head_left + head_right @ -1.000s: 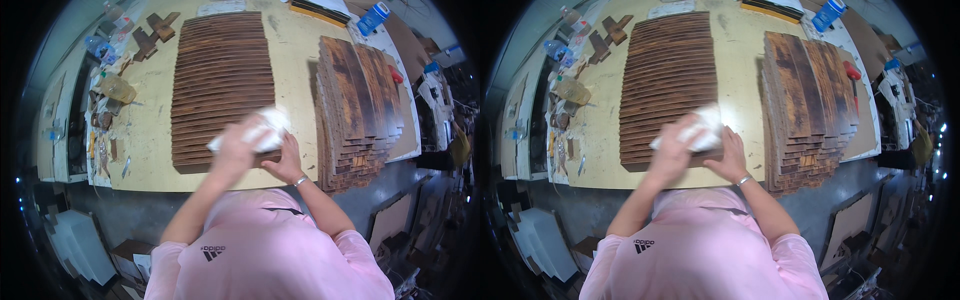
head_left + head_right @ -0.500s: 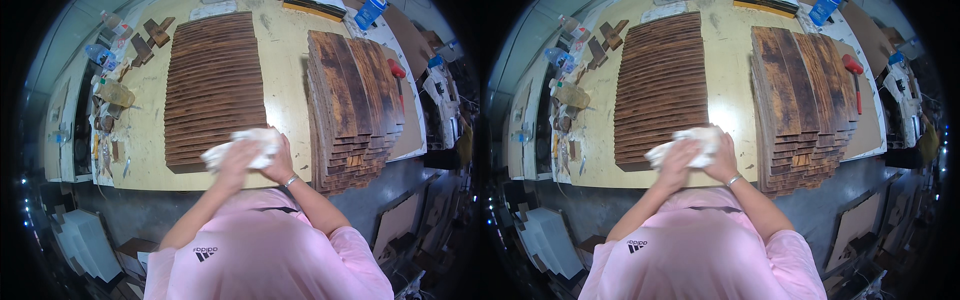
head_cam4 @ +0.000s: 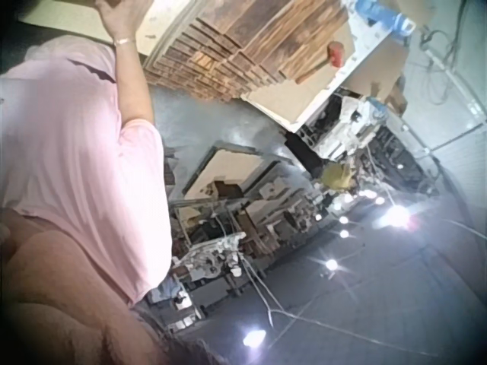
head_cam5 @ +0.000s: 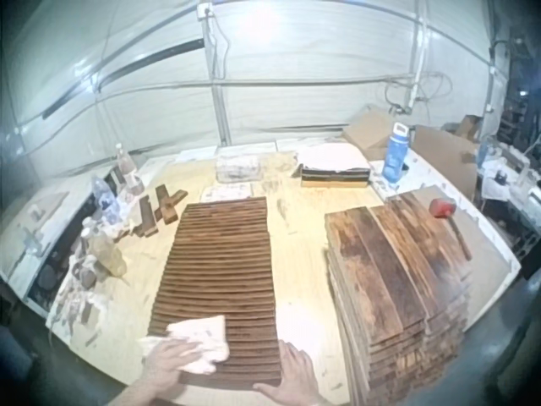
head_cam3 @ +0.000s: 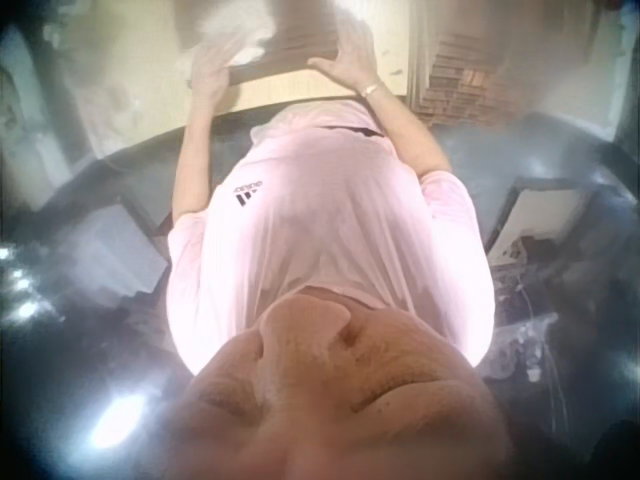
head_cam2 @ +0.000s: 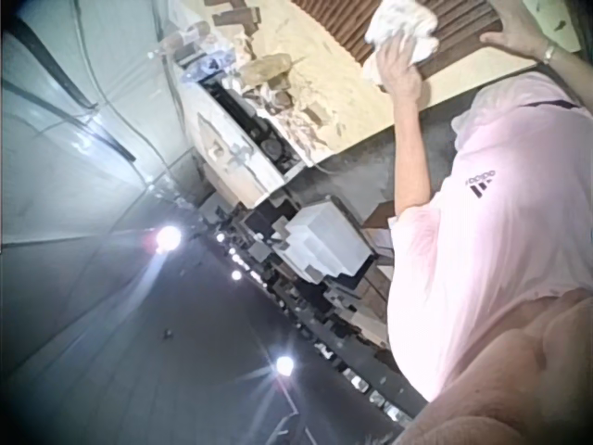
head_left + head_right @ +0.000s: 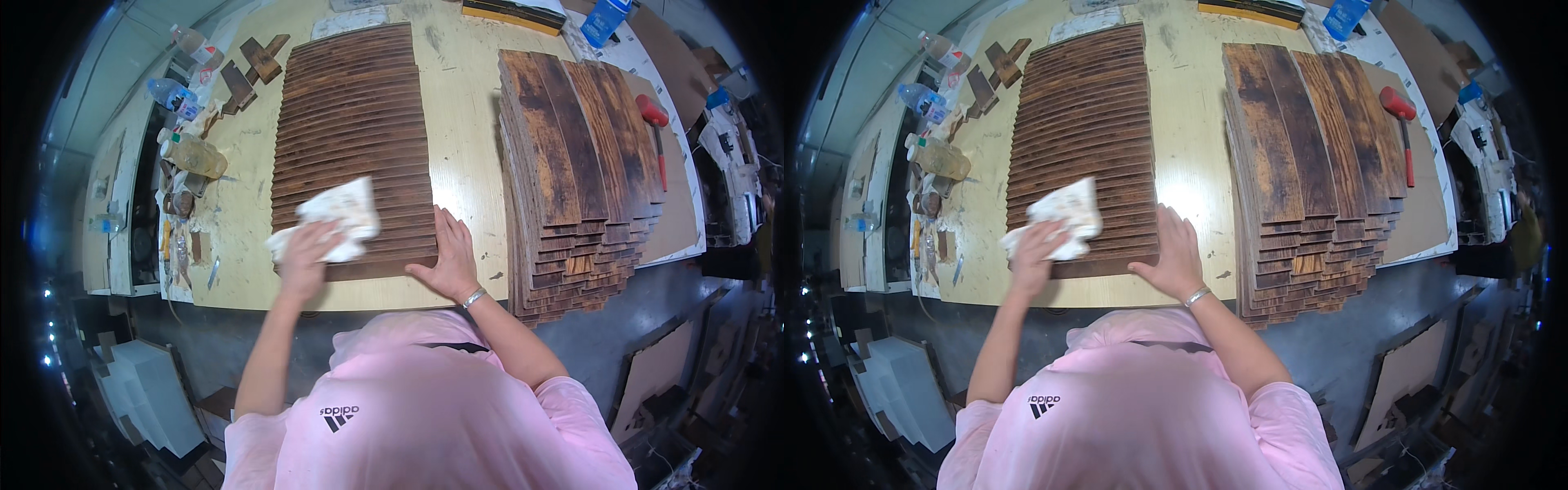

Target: The person cleans a wood-slat panel using a small block and then wipes it with a cloth.

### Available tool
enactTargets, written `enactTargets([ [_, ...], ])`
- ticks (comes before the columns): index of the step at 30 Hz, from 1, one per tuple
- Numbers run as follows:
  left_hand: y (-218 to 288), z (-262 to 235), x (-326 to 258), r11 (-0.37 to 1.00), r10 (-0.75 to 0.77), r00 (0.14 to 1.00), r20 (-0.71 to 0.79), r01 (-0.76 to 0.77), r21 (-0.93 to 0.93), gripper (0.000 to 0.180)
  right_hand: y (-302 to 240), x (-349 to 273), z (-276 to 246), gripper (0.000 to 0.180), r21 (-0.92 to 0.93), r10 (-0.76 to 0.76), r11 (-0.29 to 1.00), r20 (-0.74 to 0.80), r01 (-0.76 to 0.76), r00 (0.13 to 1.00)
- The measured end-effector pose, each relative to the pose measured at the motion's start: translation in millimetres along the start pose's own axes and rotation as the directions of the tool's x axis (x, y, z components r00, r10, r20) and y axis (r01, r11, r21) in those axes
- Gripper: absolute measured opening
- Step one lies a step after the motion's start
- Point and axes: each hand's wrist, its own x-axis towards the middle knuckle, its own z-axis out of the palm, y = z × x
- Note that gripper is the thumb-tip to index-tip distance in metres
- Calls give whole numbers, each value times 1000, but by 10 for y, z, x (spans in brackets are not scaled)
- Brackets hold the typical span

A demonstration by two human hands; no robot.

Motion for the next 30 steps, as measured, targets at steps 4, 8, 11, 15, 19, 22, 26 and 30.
enactTargets([
  [4, -417, -302, -333, 967, -254, 960, -119, 256, 4, 56, 16, 8, 15, 128, -5, -8, 1000, -17, 8, 1000],
  [8, 563, 357, 285, 996, 28, 996, -88, -35, -80, 57, 24, 8, 40, 126, 15, -14, 1000, -8, 14, 1000],
  [11, 946, 420, 642, 990, 69, 997, -33, -72, -120, 39, -8, 24, 24, 124, -1, -9, 1000, 40, 9, 999],
  [15, 212, 59, 451, 999, -36, 998, -48, 36, -14, 11, 13, -3, -32, 123, 20, 0, 1000, -4, 0, 1000],
  [19, 423, 254, 620, 999, 30, 989, -148, -33, -22, 15, 2, 0, -5, 118, 47, 2, 999, -22, -1, 1000],
  [22, 1039, 632, 1109, 978, 131, 983, -128, -149, -145, 20, -117, 55, -151, 109, 37, 69, 996, 178, -76, 982],
  [26, 860, 641, 1161, 968, 152, 984, -90, -167, -189, 11, -29, 8, -73, 106, 25, 20, 999, 73, -21, 997],
  [30, 601, 416, 986, 996, 71, 996, -63, -74, -50, 13, -24, -10, -41, 110, 58, 2, 998, -15, -1, 1000],
])
